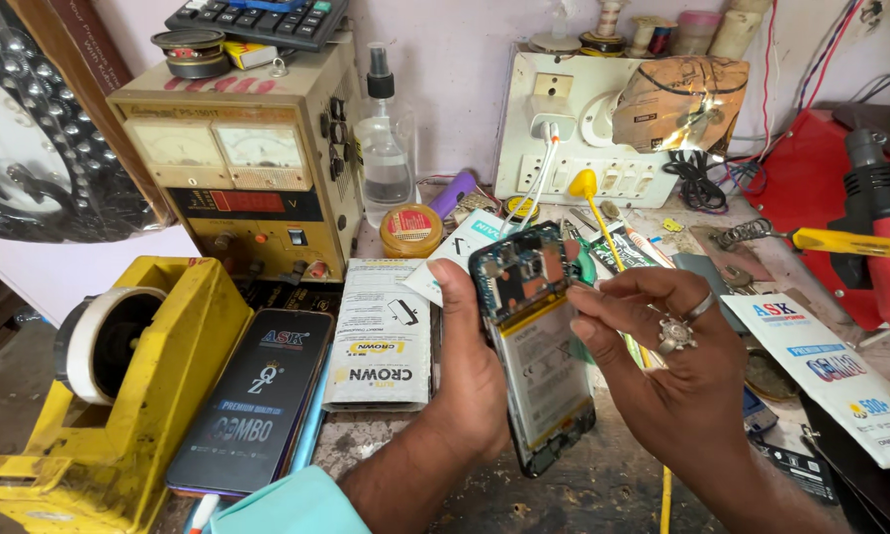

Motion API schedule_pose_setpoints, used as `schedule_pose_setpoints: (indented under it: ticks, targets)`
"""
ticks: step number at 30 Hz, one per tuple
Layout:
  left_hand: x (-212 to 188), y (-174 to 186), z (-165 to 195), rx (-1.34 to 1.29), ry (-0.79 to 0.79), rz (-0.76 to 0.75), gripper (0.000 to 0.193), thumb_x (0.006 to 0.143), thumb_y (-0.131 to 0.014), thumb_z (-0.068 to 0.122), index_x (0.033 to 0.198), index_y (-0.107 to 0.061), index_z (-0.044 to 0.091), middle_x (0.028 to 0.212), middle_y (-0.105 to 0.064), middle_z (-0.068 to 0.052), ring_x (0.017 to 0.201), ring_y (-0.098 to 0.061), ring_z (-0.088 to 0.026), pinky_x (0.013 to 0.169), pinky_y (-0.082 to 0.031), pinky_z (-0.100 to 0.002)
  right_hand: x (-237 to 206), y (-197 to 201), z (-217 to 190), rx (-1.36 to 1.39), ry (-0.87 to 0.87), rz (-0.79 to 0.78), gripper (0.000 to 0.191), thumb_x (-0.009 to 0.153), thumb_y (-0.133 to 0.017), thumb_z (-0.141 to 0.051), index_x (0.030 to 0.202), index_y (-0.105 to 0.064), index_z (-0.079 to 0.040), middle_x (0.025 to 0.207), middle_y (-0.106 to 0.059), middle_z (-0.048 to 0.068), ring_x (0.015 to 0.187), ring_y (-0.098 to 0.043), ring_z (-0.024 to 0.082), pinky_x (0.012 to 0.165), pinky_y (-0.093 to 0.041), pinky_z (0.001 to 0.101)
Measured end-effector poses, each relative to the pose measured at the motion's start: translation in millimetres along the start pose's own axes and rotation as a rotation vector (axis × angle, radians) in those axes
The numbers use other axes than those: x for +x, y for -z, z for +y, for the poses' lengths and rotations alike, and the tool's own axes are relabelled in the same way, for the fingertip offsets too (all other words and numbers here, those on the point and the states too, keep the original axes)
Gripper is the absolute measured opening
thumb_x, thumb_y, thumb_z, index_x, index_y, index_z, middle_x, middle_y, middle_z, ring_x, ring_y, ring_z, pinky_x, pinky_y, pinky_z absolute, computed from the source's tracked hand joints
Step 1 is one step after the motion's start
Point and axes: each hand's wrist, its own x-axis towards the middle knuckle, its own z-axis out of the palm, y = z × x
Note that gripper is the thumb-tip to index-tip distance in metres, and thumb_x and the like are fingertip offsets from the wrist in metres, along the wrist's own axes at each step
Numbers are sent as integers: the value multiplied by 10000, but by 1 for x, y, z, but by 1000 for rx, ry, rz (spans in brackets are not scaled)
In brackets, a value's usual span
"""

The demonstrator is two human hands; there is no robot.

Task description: The person tests a smartphone while it is plugged in, then opens a cardboard box and takes out a new replacement screen. They disassemble the phone, remove its battery, detach the old display, and fit the new screen onto the phone body, holding it up at the end.

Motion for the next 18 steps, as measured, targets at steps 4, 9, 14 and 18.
schedule_pose_setpoints:
  ticks: [4, 9, 14, 18]
  targets:
    - [-2, -3, -2, -62, 33, -51, 1097, 859, -172, 894, 1561, -460, 102, 1454, -565, -117, 1320, -533, -256, 1156, -400, -459, 2, 1, -2, 4, -8, 25, 260, 875, -809, -122, 1133, -780, -130, 1113, -641, 27, 1014, -641, 145, 868, -531, 286]
    - [-3, 0, -3, -62, 0, -91, 1069, 915, -160, 869, 1509, -496, 46, 1383, -597, -145, 1265, -570, -267, 1124, -435, -457, 4, 4, -15, -178, 221, 84, 274, 811, -834, -120, 1078, -769, -120, 1126, -670, 34, 1104, -613, 240, 961, -498, 370]
    - [-3, 1, -11, -128, -2, -84, 927, 975, -244, 779, 1473, -513, 45, 1324, -611, -105, 1250, -575, -230, 1121, -450, -420, 1, -2, -25, -150, 229, 20, 256, 861, -787, -72, 1107, -772, -140, 1162, -724, -6, 1202, -625, 242, 1012, -525, 359]
    - [1, 3, -10, -3, -68, -36, 816, 1002, -405, 687, 1468, -513, 25, 1326, -609, -93, 1261, -567, -198, 1136, -440, -377, 2, -1, -18, -76, 145, 18, 226, 887, -773, -73, 1105, -765, -132, 1159, -731, -6, 1218, -642, 232, 1046, -525, 355]
